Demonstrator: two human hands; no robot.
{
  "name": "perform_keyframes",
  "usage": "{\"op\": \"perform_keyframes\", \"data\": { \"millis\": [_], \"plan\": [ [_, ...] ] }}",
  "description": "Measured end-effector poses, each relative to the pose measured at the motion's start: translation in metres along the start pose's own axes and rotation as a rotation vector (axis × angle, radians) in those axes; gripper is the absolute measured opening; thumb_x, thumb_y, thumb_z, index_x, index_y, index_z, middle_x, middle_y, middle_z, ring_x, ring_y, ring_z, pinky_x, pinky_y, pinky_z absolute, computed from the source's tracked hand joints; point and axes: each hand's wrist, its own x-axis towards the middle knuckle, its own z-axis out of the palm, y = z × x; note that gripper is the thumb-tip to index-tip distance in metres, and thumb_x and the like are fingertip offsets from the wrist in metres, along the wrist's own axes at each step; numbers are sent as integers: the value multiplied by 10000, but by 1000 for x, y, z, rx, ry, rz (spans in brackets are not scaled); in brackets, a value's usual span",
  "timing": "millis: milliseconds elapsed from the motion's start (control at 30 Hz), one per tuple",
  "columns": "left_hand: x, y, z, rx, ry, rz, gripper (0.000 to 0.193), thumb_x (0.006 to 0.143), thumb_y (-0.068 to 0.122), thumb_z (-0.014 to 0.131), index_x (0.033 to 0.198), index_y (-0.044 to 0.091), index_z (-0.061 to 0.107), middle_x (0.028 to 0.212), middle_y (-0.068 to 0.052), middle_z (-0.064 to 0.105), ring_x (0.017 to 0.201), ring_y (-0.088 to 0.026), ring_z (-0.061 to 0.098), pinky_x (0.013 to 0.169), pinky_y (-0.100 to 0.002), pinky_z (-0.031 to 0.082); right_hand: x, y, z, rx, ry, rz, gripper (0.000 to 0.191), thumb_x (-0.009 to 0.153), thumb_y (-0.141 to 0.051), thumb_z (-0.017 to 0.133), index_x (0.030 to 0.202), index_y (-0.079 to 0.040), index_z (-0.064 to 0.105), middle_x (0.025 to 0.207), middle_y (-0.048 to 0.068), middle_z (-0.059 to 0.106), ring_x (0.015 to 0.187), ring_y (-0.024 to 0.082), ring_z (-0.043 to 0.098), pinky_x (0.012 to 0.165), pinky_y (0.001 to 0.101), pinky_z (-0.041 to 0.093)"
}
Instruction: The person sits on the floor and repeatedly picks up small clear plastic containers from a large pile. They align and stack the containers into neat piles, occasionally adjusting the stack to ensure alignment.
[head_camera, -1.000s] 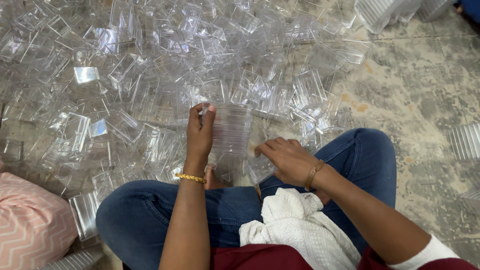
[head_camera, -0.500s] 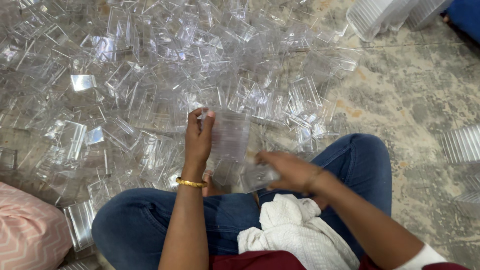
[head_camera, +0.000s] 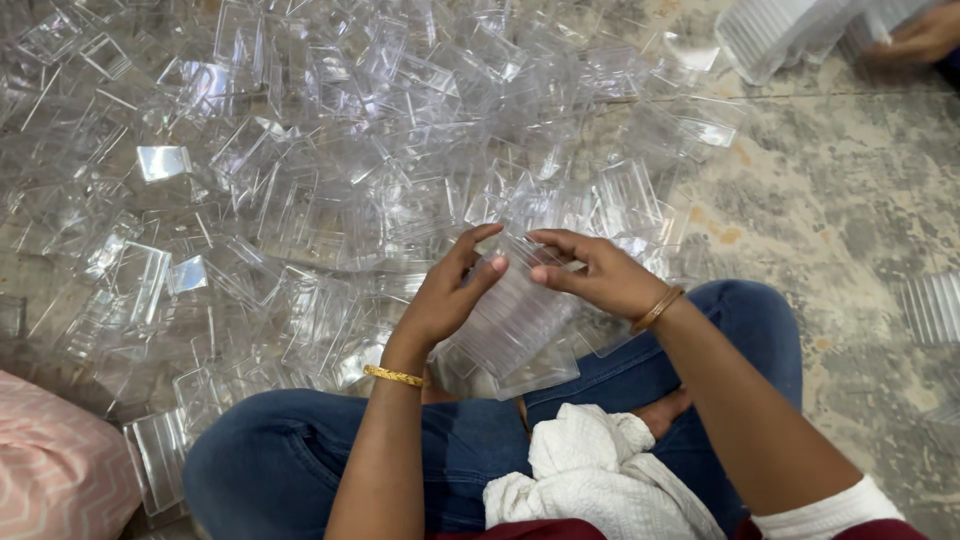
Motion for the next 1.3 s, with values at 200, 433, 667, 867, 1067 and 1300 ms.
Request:
{"op": "perform_keyframes", "data": {
  "millis": [200, 433, 667, 867, 1067, 1300],
  "plan": [
    [11, -5, -4, -53, 24, -52, 640, 967, 561, 507, 1520, 244, 451, 1602, -108, 452, 1428, -342, 487, 1130, -467, 406, 3, 7, -21, 145, 274, -1, 656, 997, -551, 507, 1518, -153, 484, 1540, 94, 569, 1408, 237, 479, 1122, 421, 385],
    [15, -8, -5, -51, 150, -211, 662, 981, 600, 357, 1530, 236, 422, 1614, -99, 399, 1477, -333, 389, 1159, -479, 347, -22, 22, -30, -838, 720, 228, 527, 774, -159, 842, 1267, -109, 664, 1223, 198, 616, 1074, 331, 631, 917, 439, 525],
    [11, -8, -6, -81, 133, -152, 712, 984, 636, 273, 1517, 206, 470, 1615, -103, 415, 1509, -310, 338, 1191, -467, 302, -28, 18, -47, -329, 600, 232, 253, 848, -44, 758, 1095, -52, 704, 948, 97, 755, 879, 206, 729, 799, 327, 573],
    [7, -8, -6, -92, 110, -118, 729, 982, 661, 294, 1505, 192, 489, 1597, -119, 454, 1511, -313, 359, 1202, -454, 299, -29, 1, -58, 240, 726, 104, 178, 926, -12, 671, 1104, -21, 687, 996, 86, 735, 925, 171, 737, 850, 286, 613],
    [3, -4, -5, -99, 46, -93, 738, 971, 658, 297, 1502, 189, 503, 1592, -122, 452, 1506, -311, 352, 1191, -454, 300, -20, -15, -38, 291, 519, -94, 219, 946, -35, 683, 1158, 9, 716, 1041, 93, 739, 912, 159, 716, 867, 289, 612],
    [-2, -2, -5, -178, 10, -96, 762, 966, 665, 312, 1504, 154, 485, 1593, -129, 450, 1505, -316, 361, 1191, -461, 316, -28, -14, -35, 183, 440, -221, 238, 948, -40, 712, 1176, 19, 740, 1030, 112, 751, 915, 154, 703, 903, 299, 599]
  ]
}}
